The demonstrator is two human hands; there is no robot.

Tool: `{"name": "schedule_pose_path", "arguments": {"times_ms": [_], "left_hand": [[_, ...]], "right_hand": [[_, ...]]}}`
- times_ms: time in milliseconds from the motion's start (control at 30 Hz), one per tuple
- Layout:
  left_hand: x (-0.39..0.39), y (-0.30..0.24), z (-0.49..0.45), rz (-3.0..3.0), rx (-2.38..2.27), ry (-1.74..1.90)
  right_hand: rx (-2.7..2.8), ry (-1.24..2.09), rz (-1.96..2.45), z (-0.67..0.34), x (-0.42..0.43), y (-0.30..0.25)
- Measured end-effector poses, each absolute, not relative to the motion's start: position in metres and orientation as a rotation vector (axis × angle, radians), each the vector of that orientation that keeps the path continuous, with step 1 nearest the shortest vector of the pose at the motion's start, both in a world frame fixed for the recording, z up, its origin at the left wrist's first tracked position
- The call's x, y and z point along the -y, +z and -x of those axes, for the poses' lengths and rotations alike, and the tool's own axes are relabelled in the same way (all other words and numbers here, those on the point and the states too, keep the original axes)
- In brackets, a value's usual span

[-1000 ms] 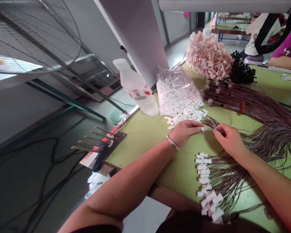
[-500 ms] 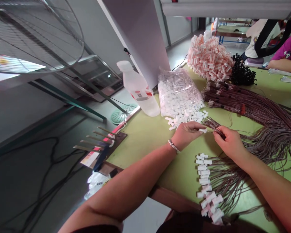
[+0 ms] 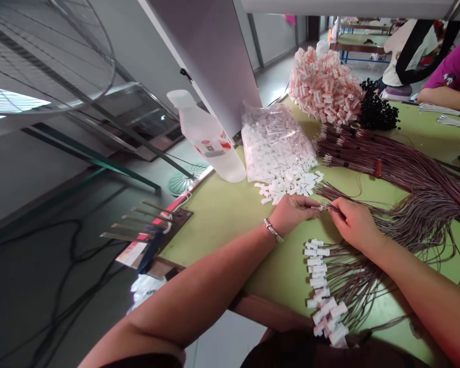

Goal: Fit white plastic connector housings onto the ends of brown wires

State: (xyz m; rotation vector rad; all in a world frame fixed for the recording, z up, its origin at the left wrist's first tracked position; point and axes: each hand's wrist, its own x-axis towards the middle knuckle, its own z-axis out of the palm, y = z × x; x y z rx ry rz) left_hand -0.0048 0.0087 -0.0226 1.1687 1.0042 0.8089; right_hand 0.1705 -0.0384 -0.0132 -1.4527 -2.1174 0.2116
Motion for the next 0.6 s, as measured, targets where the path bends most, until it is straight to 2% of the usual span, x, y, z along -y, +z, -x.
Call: {"name": "schedule_pose_path", "arguments": {"times_ms": [200, 600], "left_hand": [[-0.0104, -0.0236, 0.0080, -1.113, -0.907, 0.726], [-0.0049, -0.0254, 0.0018, -1.300, -0.991, 0.750]], "right_hand": [[1.981, 0.437, 1.473, -0.1706, 0.0377, -0.0147], [2.010, 0.493, 1.524, -0.1647, 0.0385, -0.0193]]}}
